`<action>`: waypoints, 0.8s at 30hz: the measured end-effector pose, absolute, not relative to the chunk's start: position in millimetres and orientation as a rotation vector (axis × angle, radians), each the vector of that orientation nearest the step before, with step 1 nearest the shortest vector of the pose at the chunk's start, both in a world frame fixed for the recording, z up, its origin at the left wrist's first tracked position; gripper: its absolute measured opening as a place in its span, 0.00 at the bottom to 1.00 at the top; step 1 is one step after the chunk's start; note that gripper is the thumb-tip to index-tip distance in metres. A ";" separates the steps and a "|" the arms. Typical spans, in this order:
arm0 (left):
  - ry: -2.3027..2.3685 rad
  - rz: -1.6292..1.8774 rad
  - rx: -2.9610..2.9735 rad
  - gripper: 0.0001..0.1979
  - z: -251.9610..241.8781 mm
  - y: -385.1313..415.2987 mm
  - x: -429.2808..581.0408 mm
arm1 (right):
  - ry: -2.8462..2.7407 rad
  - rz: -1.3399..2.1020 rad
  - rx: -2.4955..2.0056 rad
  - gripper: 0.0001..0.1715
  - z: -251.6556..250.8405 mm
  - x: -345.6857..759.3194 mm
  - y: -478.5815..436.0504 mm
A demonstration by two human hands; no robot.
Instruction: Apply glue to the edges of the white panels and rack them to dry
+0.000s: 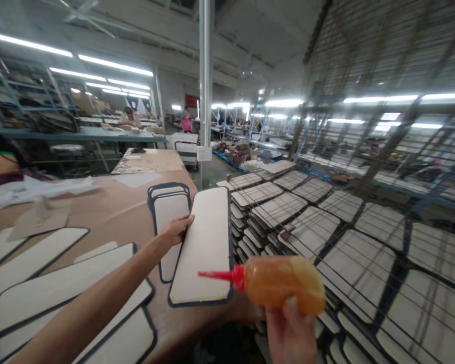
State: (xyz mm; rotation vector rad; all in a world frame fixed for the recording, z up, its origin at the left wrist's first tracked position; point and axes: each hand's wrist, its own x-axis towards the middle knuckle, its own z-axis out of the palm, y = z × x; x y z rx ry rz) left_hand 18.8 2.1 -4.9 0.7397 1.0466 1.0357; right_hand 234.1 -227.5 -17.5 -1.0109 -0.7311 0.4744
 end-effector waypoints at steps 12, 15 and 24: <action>0.735 0.777 0.961 0.17 13.7 -38.5 30.7 | -0.716 0.518 -0.803 0.30 13.9 279.0 -151.6; 0.664 0.745 0.956 0.17 19.2 -40.9 24.4 | -0.719 0.535 -0.812 0.30 9.2 281.5 -153.6; 0.692 0.744 1.013 0.22 15.5 -30.8 23.8 | -0.907 0.731 -0.853 0.41 -44.4 249.9 -200.2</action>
